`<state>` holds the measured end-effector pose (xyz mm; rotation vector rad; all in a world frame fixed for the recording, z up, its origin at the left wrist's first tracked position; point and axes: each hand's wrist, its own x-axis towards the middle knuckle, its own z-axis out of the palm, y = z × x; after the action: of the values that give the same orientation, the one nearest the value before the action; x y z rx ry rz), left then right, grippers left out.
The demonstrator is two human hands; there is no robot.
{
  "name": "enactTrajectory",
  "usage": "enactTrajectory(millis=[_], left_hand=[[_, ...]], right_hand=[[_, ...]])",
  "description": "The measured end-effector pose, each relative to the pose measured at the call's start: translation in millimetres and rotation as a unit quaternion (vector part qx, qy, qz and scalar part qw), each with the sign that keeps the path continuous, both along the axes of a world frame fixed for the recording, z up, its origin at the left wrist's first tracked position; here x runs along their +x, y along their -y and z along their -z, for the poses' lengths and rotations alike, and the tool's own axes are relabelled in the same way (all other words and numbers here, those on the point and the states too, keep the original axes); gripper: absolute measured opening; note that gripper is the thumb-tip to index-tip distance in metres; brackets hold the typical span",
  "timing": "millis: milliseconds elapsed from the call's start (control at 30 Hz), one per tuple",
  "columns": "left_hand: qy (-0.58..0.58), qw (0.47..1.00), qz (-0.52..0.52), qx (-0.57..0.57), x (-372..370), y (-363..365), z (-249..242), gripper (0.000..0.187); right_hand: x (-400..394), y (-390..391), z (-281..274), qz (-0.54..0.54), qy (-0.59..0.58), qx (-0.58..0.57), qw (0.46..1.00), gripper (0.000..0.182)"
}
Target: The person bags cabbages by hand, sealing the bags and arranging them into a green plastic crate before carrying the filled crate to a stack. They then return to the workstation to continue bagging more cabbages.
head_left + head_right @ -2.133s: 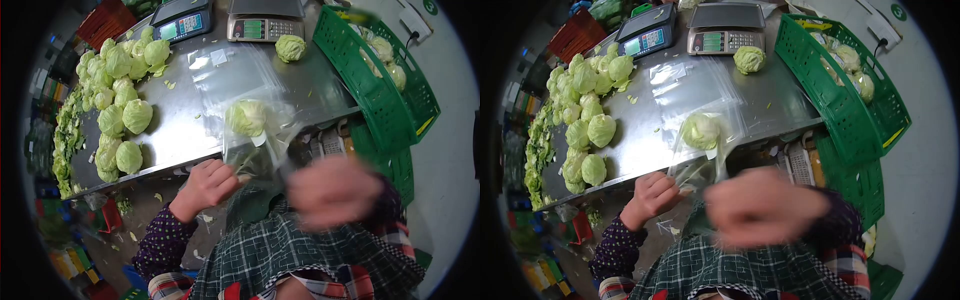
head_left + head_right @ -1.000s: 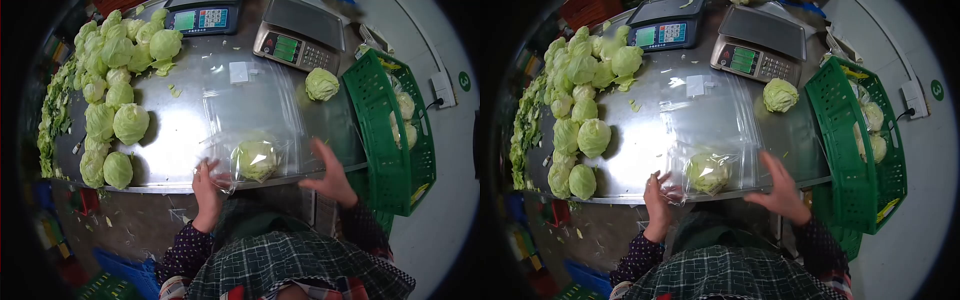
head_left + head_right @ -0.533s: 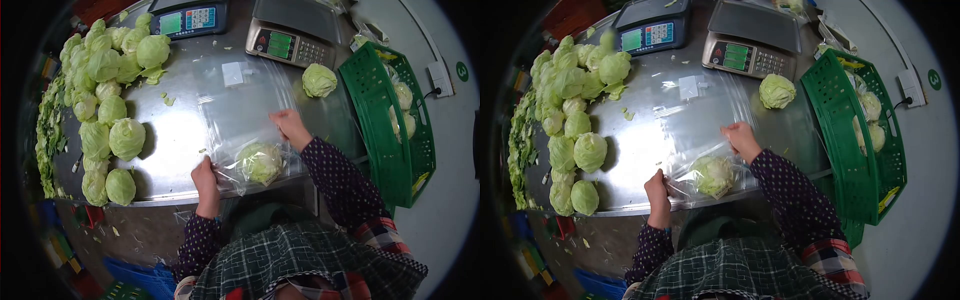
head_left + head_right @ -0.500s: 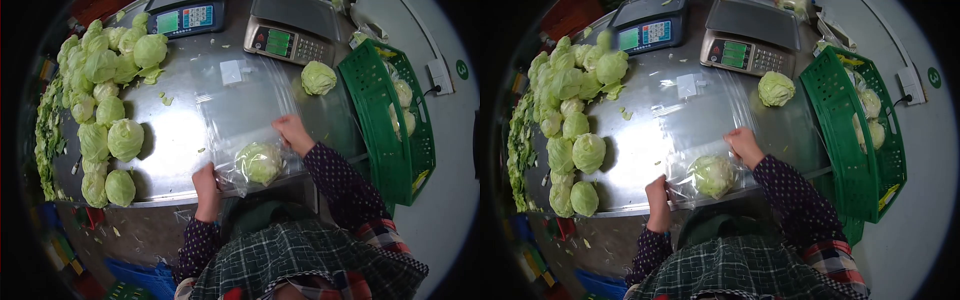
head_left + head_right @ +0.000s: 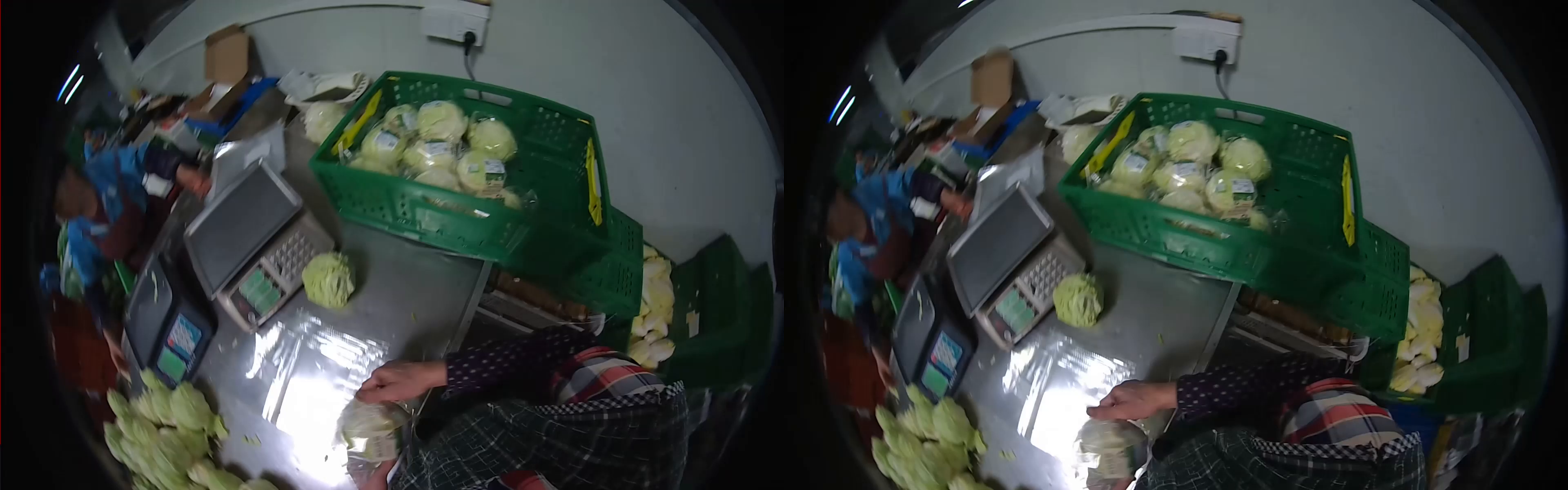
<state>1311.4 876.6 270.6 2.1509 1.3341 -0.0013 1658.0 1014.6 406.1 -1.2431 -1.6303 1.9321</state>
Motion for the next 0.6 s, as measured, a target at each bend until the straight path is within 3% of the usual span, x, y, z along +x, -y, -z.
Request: enactTrajectory(millis=[33, 67, 100, 167, 200, 233, 267, 300, 367, 400, 467, 567, 600], left_hand=[[0.07, 0.99, -0.087, -0.087, 27.3, -30.1, -40.6, 0.043], [0.197, 0.943, -0.198, -0.18, 69.4, -61.8, -74.6, 0.05], [0.33, 0.86, -0.282, -0.268, 111.1, -89.0, -100.3, 0.057], [0.449, 0.77, -0.352, -0.285, 188.3, -119.7, -145.3, 0.064], [0.505, 0.811, -0.143, -0.258, 212.1, -144.1, -152.2, 0.064], [0.539, 0.808, 0.004, -0.239, 246.3, -161.4, -183.8, 0.066], [0.561, 0.798, 0.051, -0.216, 273.8, -165.5, -209.8, 0.072], [0.582, 0.784, 0.098, -0.194, 301.3, -169.5, -235.8, 0.078], [0.555, 0.801, 0.095, -0.204, 319.2, -166.4, -218.6, 0.076], [0.503, 0.833, 0.077, -0.218, 323.1, -164.0, -205.2, 0.07], [0.423, 0.874, 0.037, -0.236, 318.1, -161.8, -180.8, 0.056], [0.407, 0.887, -0.015, -0.216, 292.2, -157.6, -156.8, 0.048], [0.36, 0.909, -0.023, -0.207, 281.2, -158.1, -155.8, 0.045]], right_hand=[[16.6, 0.8, -7.2, 0.016, -0.004, 0.008, 1.0, 0.057], [33.9, 5.1, -20.7, 0.076, 0.017, 0.238, 0.968, 0.055], [51.9, 9.0, -35.8, 0.131, 0.047, 0.453, 0.881, 0.057], [85.5, 5.7, -75.1, 0.252, -0.088, 0.324, 0.908, 0.069], [115.6, -0.1, -85.1, 0.297, -0.103, 0.271, 0.91, 0.066], [149.8, -5.2, -97.1, 0.336, -0.118, 0.219, 0.909, 0.062], [177.6, -7.7, -105.8, 0.452, -0.25, 0.142, 0.844, 0.058], [205.1, -9.0, -115.0, 0.549, -0.374, 0.06, 0.745, 0.055], [270.9, -12.2, -140.7, 0.578, -0.44, 0.036, 0.687, 0.059], [308.5, -9.8, -138.1, 0.573, -0.391, 0.118, 0.71, 0.057], [385.4, -7.5, -112.0, 0.69, -0.3, 0.107, 0.65, 0.058], [443.6, 26.2, -72.0, 0.718, -0.116, 0.121, 0.676, 0.061], [482.7, 23.2, -41.6, 0.646, -0.185, 0.095, 0.734, 0.06]])
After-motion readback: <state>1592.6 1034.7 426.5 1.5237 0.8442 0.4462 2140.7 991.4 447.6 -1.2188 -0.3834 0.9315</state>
